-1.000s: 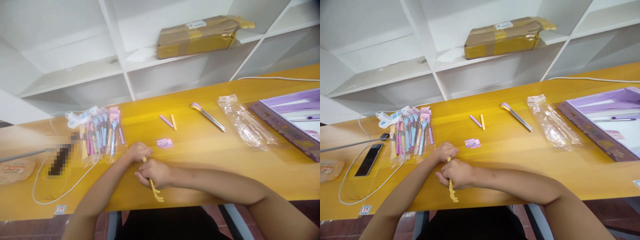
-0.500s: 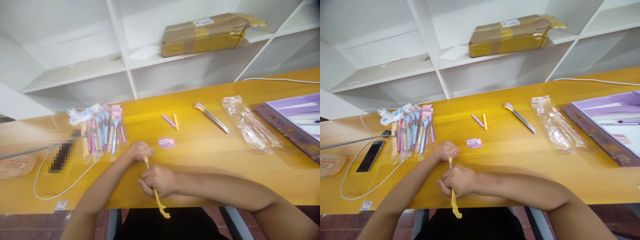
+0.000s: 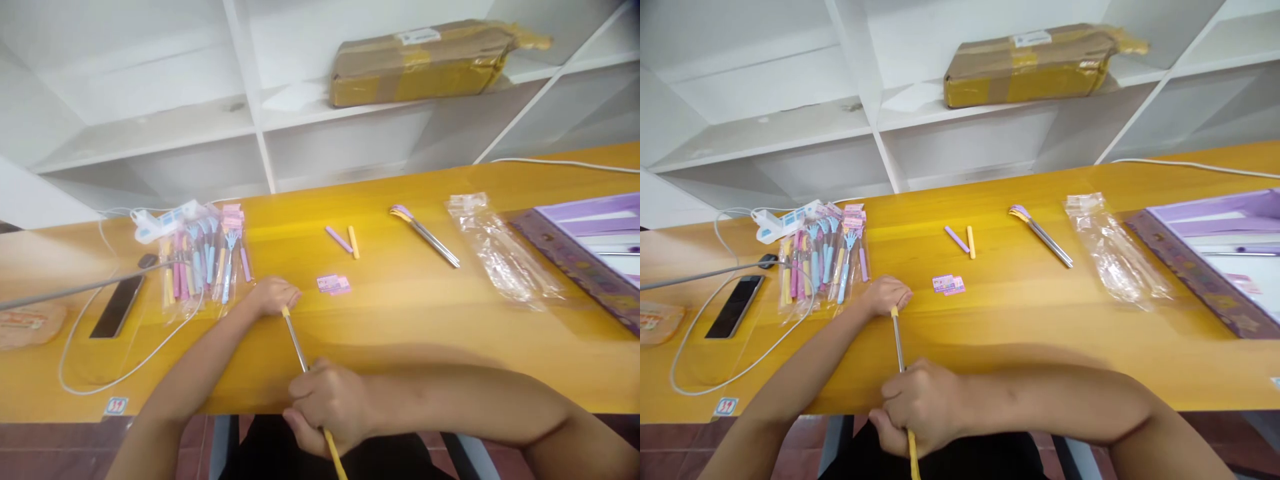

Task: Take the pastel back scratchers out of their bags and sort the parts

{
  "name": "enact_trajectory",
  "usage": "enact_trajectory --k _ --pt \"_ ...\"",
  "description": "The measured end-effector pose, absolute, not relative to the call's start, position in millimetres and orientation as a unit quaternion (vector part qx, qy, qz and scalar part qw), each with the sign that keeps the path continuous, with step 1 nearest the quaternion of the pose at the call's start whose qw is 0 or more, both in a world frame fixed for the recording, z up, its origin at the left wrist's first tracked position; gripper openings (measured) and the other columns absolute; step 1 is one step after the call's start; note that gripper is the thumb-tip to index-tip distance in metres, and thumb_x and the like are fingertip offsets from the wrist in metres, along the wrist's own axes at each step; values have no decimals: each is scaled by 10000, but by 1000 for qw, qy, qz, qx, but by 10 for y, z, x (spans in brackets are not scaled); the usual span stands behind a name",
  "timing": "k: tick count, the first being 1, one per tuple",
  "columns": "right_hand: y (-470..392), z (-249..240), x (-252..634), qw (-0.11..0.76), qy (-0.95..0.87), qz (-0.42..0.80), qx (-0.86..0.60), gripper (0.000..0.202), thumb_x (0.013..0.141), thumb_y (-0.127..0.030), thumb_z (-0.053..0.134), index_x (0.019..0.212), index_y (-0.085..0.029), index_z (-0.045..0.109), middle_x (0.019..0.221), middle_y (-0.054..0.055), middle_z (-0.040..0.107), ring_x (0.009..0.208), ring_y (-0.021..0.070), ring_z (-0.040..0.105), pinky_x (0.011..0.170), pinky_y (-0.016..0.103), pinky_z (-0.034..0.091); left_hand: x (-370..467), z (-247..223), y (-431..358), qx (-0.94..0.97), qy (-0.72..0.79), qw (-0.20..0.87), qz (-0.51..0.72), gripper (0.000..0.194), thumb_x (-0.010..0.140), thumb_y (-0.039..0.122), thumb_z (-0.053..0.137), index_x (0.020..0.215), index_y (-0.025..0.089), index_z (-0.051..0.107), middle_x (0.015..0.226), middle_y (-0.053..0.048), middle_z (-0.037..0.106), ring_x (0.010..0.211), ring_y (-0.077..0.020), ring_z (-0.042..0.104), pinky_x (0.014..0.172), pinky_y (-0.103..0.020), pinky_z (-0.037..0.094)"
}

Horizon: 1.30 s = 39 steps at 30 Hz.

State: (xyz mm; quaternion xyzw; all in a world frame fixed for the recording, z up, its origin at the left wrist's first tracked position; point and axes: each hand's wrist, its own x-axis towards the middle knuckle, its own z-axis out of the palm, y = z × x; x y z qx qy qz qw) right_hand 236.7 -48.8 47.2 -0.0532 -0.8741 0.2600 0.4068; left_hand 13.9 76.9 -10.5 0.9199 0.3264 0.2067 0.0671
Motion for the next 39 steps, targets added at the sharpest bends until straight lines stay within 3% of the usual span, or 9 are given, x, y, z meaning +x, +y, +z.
enact_trajectory --k 5,9,11,14,16,22,28,33,39 --pt "-621 740 2544 257 -908 318 85 415 1005 -241 656 632 -185 482 612 -60 555 475 33 434 430 187 307 49 -70 830 888 395 81 220 413 1041 224 365 629 219 401 532 20 415 491 -146 355 539 -304 251" --pt "-350 1104 2604 189 -949 249 -35 465 1078 -501 562 736 -186 578 691 -17 596 501 89 448 438 250 280 103 -21 771 863 435 96 238 368 1022 226 403 656 222 360 559 40 385 508 -133 361 550 -294 252" --pt "-62 1344 2722 172 -947 256 -95 424 1112 -489 494 864 -171 623 805 15 639 581 100 514 519 237 380 160 -1 722 850 453 102 246 296 1013 250 465 725 227 403 616 46 440 541 -127 411 558 -272 293" --pt "417 1681 3051 275 -897 290 -187 430 1148 -449 383 920 -174 623 916 50 656 774 132 612 759 280 528 226 -2 690 798 508 166 279 97 976 270 575 965 229 488 848 10 595 691 -141 563 639 -253 432" --pt "695 1830 3312 342 -846 297 -280 399 1120 -489 456 920 -191 630 897 46 668 811 150 645 817 318 558 252 -26 720 741 547 227 318 245 947 229 603 1152 224 469 1029 -40 629 848 -169 636 759 -287 514" --pt "1275 1925 3945 401 -681 327 -518 408 1018 -588 625 950 -186 619 837 78 743 612 133 655 594 267 533 444 -107 1025 627 600 298 398 556 935 86 533 1427 210 307 1237 -110 564 1022 -195 664 938 -383 555" --pt "1662 1790 4285 331 -650 173 -662 470 1115 -429 485 793 -157 693 667 50 689 597 118 613 663 249 445 843 -104 1291 650 602 268 380 363 884 39 597 1207 201 565 1264 -116 533 1094 -228 644 991 -404 551" --pt "1925 1587 4437 341 -654 266 -620 306 1084 -294 552 877 -132 710 790 44 700 608 86 528 627 228 440 977 -133 1192 699 561 244 370 356 876 7 596 1167 210 620 1234 -86 543 1040 -210 627 1007 -395 548" --pt "2039 1429 4408 407 -664 332 -532 255 985 -411 723 1017 -171 642 987 79 721 728 115 640 591 213 539 959 -147 1121 749 531 192 347 357 901 14 558 1200 208 589 1225 -83 559 1068 -222 619 1025 -405 539"
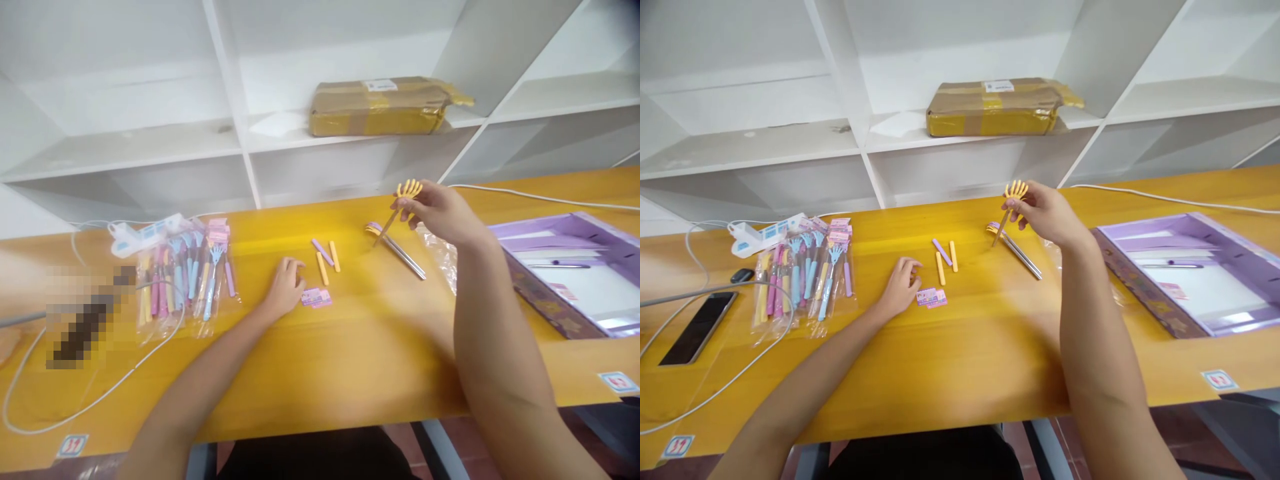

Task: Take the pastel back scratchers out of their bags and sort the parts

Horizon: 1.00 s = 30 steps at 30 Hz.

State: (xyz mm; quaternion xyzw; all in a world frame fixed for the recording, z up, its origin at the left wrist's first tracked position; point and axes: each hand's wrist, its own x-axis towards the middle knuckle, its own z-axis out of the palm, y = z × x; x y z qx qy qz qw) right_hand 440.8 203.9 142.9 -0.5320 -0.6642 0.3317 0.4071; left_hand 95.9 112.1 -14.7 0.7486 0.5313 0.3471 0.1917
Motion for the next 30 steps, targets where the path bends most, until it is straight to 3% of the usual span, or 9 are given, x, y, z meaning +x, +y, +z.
enact_trajectory --k 4,9,12,14,17,19,25,30 --pt "2013 1424 4341 434 -632 363 -529 314 1044 -475 629 935 -184 588 921 66 678 785 144 683 626 240 601 964 -129 1139 752 535 194 334 371 890 9 552 1203 205 586 1219 -84 566 1014 -217 623 1003 -410 538" --pt "1982 1444 4306 366 -677 329 -547 345 1080 -433 554 892 -159 647 952 86 692 751 125 652 630 233 546 969 -98 1121 759 528 198 326 364 889 21 560 1202 205 587 1212 -87 585 1008 -224 630 1008 -409 527" --pt "1993 1322 4164 286 -720 257 -578 365 1063 -512 552 1003 -174 676 971 81 729 752 152 661 679 273 519 972 -95 1120 758 532 192 325 384 890 28 563 1227 212 585 1205 -87 598 1056 -243 634 1031 -415 517" --pt "2026 1131 3984 202 -757 189 -592 381 1014 -544 629 1116 -182 688 1036 93 749 854 198 689 785 306 517 975 -96 1123 757 535 187 324 392 890 29 559 1237 209 583 1199 -89 609 1080 -253 632 1049 -424 509" --pt "2101 749 3662 115 -801 120 -575 417 1010 -496 654 1264 -165 655 1249 141 713 1079 253 685 910 315 486 976 -98 1123 761 533 182 322 387 882 26 556 1229 198 583 1199 -96 618 1094 -261 630 1063 -434 502" --pt "2152 523 3485 67 -821 108 -557 351 1050 -414 603 1274 -147 650 1297 156 682 1107 235 679 930 291 462 975 -99 1118 764 530 180 322 377 879 30 559 1217 195 584 1199 -97 620 1096 -264 628 1059 -435 504" --pt "2234 316 3332 -17 -818 88 -568 301 1098 -264 442 1249 -110 652 1279 171 687 1092 182 675 917 240 438 972 -103 1108 769 523 179 319 363 886 29 552 1206 198 586 1207 -96 632 1109 -262 628 1059 -431 507" --pt "2230 441 3508 -125 -785 91 -600 211 955 -243 630 1025 -91 759 1011 199 755 977 277 728 822 311 487 977 -99 1120 773 524 177 311 374 879 19 557 1202 206 583 1208 -95 635 1109 -269 634 1065 -444 508"
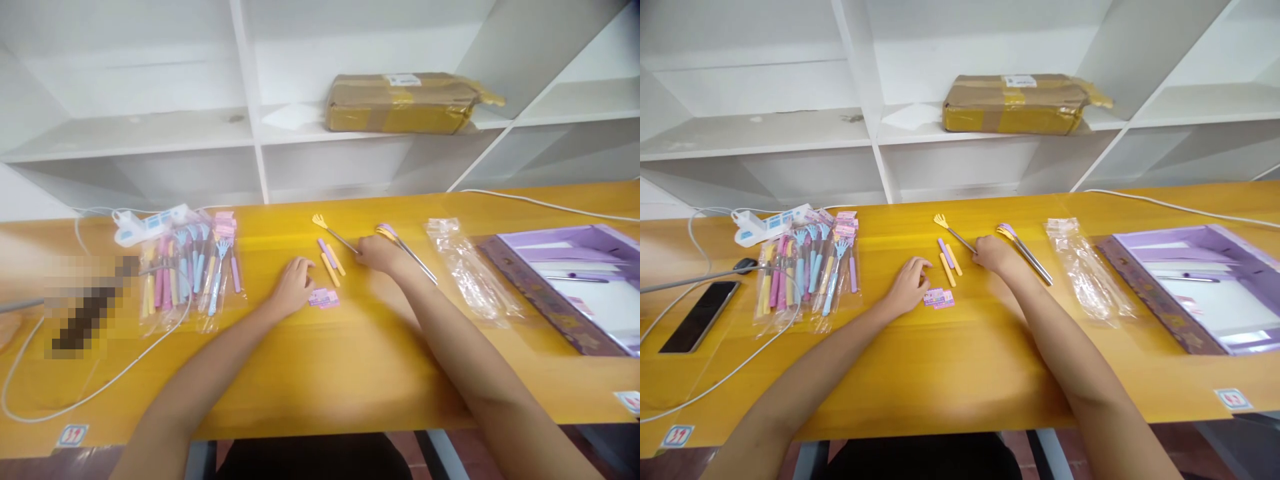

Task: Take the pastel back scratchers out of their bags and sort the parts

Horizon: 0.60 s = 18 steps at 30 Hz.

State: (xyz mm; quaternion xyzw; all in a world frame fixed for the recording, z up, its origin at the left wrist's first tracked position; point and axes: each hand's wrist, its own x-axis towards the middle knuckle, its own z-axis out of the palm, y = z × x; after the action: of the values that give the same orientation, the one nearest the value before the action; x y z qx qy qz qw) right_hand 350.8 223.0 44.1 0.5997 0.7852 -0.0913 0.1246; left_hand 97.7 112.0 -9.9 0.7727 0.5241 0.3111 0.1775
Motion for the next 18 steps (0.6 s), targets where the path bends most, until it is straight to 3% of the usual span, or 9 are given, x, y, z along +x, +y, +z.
enact_trajectory --k 3,6,12,15,18 --pt "2220 500 3643 181 759 -96 618 184 885 -274 724 929 -108 789 879 200 749 934 326 747 809 358 523 975 -89 1122 776 521 181 306 384 869 18 562 1202 207 586 1214 -98 631 1113 -273 633 1066 -448 511" --pt "2237 506 3706 192 749 -92 628 245 925 -341 693 985 -126 794 902 196 756 962 326 754 836 374 548 967 -90 1118 776 524 181 301 389 864 20 568 1199 215 594 1203 -93 630 1109 -274 632 1065 -452 512" --pt "2316 466 3810 196 735 -75 645 176 875 -195 695 1010 -134 790 875 195 756 917 313 774 823 360 567 972 -97 1132 759 531 211 312 387 871 20 562 1209 206 594 1198 -87 635 1007 -233 665 998 -415 554" --pt "2332 469 3926 200 722 -70 659 212 853 -202 719 1033 -108 780 837 199 745 869 318 773 774 357 564 902 10 1197 740 564 229 285 335 890 39 561 1183 194 604 1224 -96 653 917 -197 688 921 -368 584" --pt "2344 479 4008 196 710 -61 674 253 875 -213 699 1088 -96 769 881 205 752 896 320 769 774 355 555 634 238 1301 738 586 212 259 207 906 93 593 1063 216 646 1143 -79 703 940 -220 694 922 -374 578"
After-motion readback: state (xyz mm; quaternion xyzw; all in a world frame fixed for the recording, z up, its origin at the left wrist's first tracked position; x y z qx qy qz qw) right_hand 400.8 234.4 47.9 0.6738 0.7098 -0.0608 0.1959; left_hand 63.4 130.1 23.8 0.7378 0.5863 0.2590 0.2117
